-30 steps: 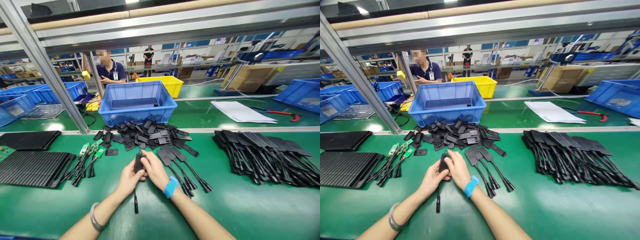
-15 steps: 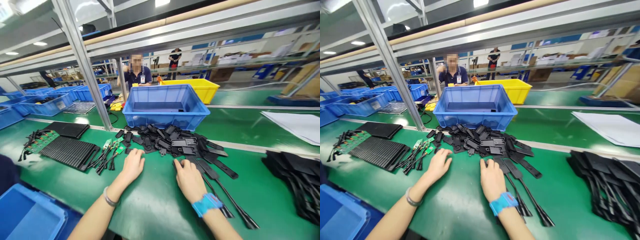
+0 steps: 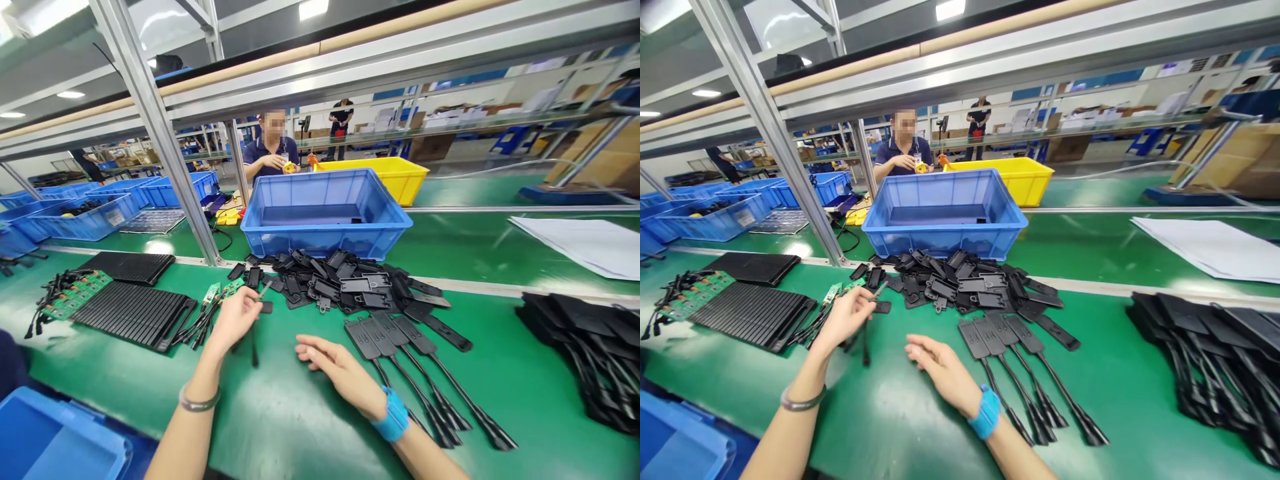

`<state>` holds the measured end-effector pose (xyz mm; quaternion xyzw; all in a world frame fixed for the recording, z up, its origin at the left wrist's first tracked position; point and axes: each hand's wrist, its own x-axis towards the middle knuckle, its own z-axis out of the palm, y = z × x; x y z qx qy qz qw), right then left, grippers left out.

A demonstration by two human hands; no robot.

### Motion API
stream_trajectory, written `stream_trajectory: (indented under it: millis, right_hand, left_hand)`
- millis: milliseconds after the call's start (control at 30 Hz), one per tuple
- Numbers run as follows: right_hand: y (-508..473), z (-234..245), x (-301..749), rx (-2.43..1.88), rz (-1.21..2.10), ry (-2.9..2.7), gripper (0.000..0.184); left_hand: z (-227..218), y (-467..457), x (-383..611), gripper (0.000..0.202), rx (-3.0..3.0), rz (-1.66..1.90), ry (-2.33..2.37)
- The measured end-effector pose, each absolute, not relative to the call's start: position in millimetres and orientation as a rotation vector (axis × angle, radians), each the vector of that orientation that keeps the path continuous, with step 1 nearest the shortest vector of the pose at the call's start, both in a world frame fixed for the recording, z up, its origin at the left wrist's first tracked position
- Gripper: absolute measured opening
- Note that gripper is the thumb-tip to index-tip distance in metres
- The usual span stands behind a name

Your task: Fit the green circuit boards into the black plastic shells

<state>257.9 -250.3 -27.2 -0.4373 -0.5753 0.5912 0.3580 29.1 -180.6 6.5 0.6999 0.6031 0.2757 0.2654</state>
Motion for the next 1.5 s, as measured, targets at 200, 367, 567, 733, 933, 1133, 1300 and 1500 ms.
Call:
stream_trajectory:
  millis: [200, 367, 567, 733, 933, 1133, 1300, 1500]
  right_hand:
    - [-248.2, -29.5, 250.0, -0.880, 1.725, -0.857, 0.039]
    - [-246.5, -23.1, 264.2, -1.015, 1.555, -0.972, 0.036]
    - [-249.6, -21.1, 272.8, -1.106, 1.315, -1.292, 0.059]
    - [-253.4, -9.1, 278.8, -1.260, 0.760, -1.640, 0.039]
    - [-255.2, -7.9, 282.7, -1.264, 0.390, -1.795, 0.039]
    - [-256.5, -19.0, 281.8, -1.326, 0.300, -1.935, 0.037]
    - [-259.0, -19.7, 278.1, -1.303, 0.355, -1.974, 0.035]
    - [-259.3, -22.1, 277.3, -1.252, 0.412, -1.929, 0.035]
  left_hand:
    - [-16.8, -174.6, 56.1, 0.027, 2.106, 0.766, 1.541]
    - [-19.9, -140.3, 36.1, 0.042, 2.201, 0.689, 2.075]
    - [-9.0, -99.4, 37.0, 0.062, 2.119, 0.690, 2.105]
    - [-1.8, -109.0, 50.6, 0.071, 1.988, 0.899, 1.964]
    - [-18.5, -174.7, 91.8, 0.042, 1.584, 0.952, 1.351]
    - [-32.2, -212.6, 114.2, 0.040, 0.742, 1.010, 0.672]
    - [-33.1, -218.1, 111.9, 0.053, 0.719, 1.074, 0.718]
    - [-30.3, -220.8, 110.7, 0.052, 0.753, 1.025, 0.712]
